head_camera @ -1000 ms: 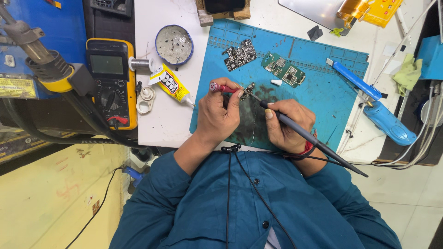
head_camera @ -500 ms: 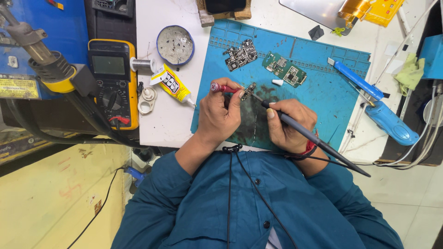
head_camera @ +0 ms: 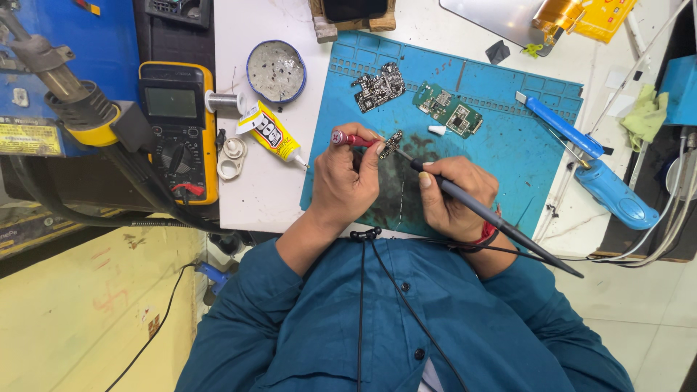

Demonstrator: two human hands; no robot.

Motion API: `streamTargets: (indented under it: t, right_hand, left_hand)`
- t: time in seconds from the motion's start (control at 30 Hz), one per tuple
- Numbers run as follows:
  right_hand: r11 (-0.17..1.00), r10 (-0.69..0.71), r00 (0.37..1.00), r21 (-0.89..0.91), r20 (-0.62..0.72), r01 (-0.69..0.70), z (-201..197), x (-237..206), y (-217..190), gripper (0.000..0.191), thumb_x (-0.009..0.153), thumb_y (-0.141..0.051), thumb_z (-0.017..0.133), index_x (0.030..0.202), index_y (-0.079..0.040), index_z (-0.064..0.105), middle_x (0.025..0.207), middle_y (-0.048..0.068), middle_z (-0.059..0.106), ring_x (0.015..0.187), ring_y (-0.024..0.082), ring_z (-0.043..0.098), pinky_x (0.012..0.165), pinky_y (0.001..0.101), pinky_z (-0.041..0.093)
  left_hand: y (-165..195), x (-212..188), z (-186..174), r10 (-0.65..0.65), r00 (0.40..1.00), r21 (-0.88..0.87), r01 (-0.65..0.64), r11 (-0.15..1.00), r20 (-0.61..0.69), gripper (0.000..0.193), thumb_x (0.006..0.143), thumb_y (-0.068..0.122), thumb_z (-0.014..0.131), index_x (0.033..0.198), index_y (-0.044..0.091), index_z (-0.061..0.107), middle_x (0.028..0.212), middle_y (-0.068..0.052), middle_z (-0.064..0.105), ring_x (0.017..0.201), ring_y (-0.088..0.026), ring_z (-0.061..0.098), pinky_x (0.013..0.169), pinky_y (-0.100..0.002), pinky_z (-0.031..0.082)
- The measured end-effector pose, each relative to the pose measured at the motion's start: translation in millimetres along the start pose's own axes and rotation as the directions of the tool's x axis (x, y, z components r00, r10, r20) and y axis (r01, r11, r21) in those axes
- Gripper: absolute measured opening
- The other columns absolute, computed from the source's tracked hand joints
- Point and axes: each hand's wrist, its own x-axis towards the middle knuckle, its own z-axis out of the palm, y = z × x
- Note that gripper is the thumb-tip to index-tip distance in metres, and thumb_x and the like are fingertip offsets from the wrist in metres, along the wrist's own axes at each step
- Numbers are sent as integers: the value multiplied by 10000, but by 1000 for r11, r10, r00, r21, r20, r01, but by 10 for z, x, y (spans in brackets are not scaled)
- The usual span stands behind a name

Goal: The person solders a small circuit board at a repair workbench, holding the board with one hand while applying a soldering iron to its components. They briefly dip the iron or board in a flux container and continue soldering the board throughout the episode.

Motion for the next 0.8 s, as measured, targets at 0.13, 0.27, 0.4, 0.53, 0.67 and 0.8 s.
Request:
streamTargets:
  t: [0.13,0.27,0.4,0.53,0.67,0.8]
  right_hand:
    - [1000,-19,1000,3,-2,19,8,-3,2,104,955,-53,742,1001,-26,653,868,108,700,674,241,666,616,334,497]
    - [1000,-17,1000,7,7,17,7,-9,5,108,944,-50,744,1002,-24,656,853,109,692,670,241,662,613,335,494]
    - [1000,-7,1000,19,-19,7,16,-4,14,113,956,-44,750,1005,-20,652,846,106,686,667,236,658,615,332,495]
    - [1000,-16,1000,3,1,16,13,-4,6,92,944,-48,739,992,-31,662,854,111,698,678,243,670,621,335,499]
    - [1000,-2,1000,9,13,2,-3,-1,6,87,952,-50,735,999,-33,663,864,111,699,695,246,677,636,333,508]
    - [1000,-18,1000,11,25,18,-1,-6,1,99,937,-54,744,994,-29,666,849,111,697,676,244,673,622,333,500]
  left_hand:
    - [6,-4,-4,-37,999,2,37,999,11,195,1025,56,677,1123,54,509,960,-84,722,715,-190,736,627,-301,574]
    - [4,-1,-5,-5,1000,-5,5,1000,0,192,1034,54,669,1135,55,505,977,-85,718,754,-193,743,649,-298,583]
    - [2,-2,-6,-15,1000,7,15,1000,3,196,1026,52,677,1128,54,510,965,-87,720,730,-193,735,639,-302,576]
    - [2,-2,-9,-17,1000,-2,17,1000,7,195,1030,51,673,1131,56,507,969,-87,721,758,-197,749,651,-303,585]
    - [1,-1,-5,-14,1000,-7,14,1000,8,197,1031,50,670,1135,55,503,972,-88,720,773,-201,754,662,-305,589]
    - [0,-3,-3,-6,1000,4,6,1000,1,198,1030,49,672,1134,55,504,966,-88,719,778,-205,756,671,-308,591]
